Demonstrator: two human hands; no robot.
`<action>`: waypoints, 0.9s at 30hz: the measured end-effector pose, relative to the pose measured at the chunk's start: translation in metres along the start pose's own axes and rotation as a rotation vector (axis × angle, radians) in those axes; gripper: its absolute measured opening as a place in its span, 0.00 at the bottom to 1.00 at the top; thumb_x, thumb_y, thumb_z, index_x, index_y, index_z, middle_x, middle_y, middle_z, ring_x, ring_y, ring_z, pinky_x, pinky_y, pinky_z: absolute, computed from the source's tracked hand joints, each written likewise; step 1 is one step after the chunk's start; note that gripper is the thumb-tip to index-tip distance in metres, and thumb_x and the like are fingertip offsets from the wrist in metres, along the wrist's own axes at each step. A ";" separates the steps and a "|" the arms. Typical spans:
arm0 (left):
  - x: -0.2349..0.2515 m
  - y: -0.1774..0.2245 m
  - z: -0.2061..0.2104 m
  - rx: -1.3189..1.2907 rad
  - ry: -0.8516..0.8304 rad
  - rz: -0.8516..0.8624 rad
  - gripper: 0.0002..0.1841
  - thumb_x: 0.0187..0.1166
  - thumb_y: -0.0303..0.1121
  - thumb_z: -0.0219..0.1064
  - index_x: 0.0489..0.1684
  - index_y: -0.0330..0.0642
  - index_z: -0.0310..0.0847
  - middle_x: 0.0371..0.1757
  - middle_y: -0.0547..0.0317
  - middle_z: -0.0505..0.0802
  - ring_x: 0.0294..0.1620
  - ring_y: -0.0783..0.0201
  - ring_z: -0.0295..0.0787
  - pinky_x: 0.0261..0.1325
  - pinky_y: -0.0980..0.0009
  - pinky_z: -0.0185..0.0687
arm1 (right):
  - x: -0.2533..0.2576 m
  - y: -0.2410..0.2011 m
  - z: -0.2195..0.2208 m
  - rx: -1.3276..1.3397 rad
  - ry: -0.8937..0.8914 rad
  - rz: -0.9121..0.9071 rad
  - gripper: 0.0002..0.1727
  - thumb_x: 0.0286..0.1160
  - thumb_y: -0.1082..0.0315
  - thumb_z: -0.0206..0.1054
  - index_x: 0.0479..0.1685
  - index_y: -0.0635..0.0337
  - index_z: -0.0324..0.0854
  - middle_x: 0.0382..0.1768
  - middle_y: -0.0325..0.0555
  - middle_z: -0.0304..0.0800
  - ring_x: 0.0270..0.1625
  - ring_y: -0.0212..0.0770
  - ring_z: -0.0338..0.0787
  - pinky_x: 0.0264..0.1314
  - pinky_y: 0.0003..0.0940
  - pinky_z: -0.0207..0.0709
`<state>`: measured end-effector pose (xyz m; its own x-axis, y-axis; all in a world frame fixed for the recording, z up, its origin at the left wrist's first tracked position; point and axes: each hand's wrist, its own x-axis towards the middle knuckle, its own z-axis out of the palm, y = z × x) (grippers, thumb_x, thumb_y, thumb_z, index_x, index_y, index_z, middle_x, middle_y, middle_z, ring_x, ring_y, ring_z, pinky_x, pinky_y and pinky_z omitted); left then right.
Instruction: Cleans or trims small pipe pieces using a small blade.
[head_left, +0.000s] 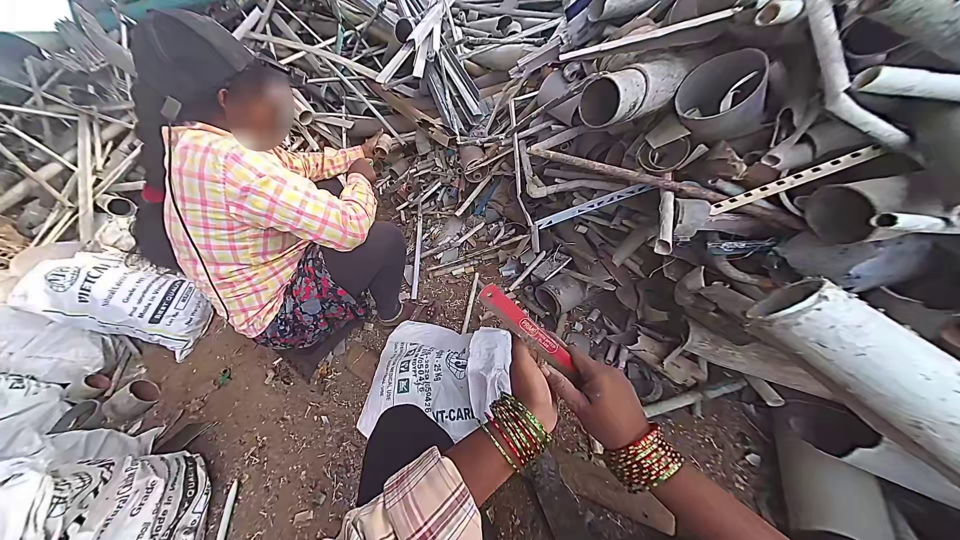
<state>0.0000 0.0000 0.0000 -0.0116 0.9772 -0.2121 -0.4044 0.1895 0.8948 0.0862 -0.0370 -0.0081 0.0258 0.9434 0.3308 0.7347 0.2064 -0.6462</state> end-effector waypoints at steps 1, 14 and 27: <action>0.000 0.005 -0.005 -0.019 -0.074 -0.067 0.36 0.95 0.52 0.25 0.92 0.32 0.47 0.89 0.37 0.63 0.88 0.57 0.61 0.88 0.62 0.57 | 0.004 0.000 -0.001 -0.041 0.021 -0.004 0.46 0.71 0.28 0.52 0.43 0.73 0.84 0.18 0.56 0.82 0.21 0.59 0.85 0.22 0.58 0.73; 0.017 0.001 -0.029 -0.057 0.165 -0.093 0.38 0.95 0.54 0.25 0.72 0.28 0.70 0.63 0.42 0.83 0.61 0.60 0.80 0.67 0.64 0.74 | 0.021 0.007 0.044 0.060 -0.190 0.053 0.50 0.74 0.29 0.53 0.62 0.77 0.80 0.27 0.64 0.88 0.32 0.68 0.91 0.33 0.66 0.79; 0.012 -0.006 -0.069 -0.177 0.014 0.045 0.36 0.92 0.46 0.19 0.40 0.40 0.79 0.32 0.54 0.92 0.40 0.56 0.94 0.51 0.60 0.89 | 0.008 -0.018 0.045 0.109 -0.256 -0.019 0.33 0.84 0.43 0.57 0.42 0.72 0.83 0.24 0.61 0.85 0.31 0.65 0.90 0.32 0.62 0.77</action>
<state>-0.0607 0.0044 -0.0346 -0.0454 0.9826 -0.1800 -0.5576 0.1246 0.8207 0.0432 -0.0211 -0.0247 -0.1694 0.9710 0.1685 0.6561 0.2387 -0.7159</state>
